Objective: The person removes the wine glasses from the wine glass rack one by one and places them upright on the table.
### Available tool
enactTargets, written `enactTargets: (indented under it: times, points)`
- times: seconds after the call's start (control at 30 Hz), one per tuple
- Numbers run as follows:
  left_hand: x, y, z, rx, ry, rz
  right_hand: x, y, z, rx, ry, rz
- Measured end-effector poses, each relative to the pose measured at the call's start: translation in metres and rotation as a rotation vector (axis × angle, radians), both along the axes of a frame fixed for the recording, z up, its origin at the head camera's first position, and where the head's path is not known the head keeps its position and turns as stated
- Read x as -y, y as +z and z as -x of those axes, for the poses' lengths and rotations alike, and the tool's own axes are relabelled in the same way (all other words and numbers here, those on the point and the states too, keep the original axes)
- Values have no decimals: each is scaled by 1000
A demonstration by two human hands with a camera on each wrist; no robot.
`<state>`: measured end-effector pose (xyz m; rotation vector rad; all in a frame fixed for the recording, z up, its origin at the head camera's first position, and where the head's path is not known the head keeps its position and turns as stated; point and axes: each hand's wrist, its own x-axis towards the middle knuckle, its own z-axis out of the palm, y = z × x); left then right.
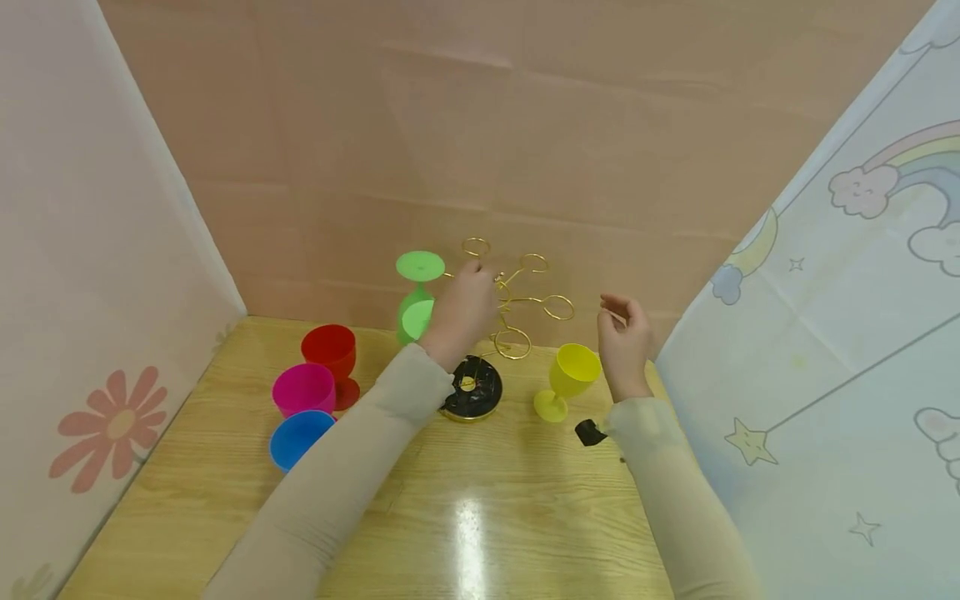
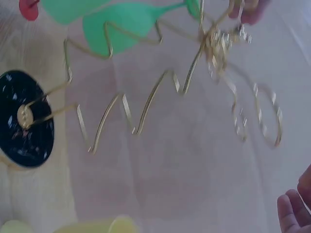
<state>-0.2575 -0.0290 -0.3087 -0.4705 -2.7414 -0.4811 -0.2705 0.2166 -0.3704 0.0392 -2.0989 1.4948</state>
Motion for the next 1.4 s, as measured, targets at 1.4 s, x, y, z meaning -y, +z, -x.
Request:
enactTargets:
  times: [1.4]
  points:
    - [55, -103, -67, -119, 229, -774, 134, 55, 24, 224, 256, -390]
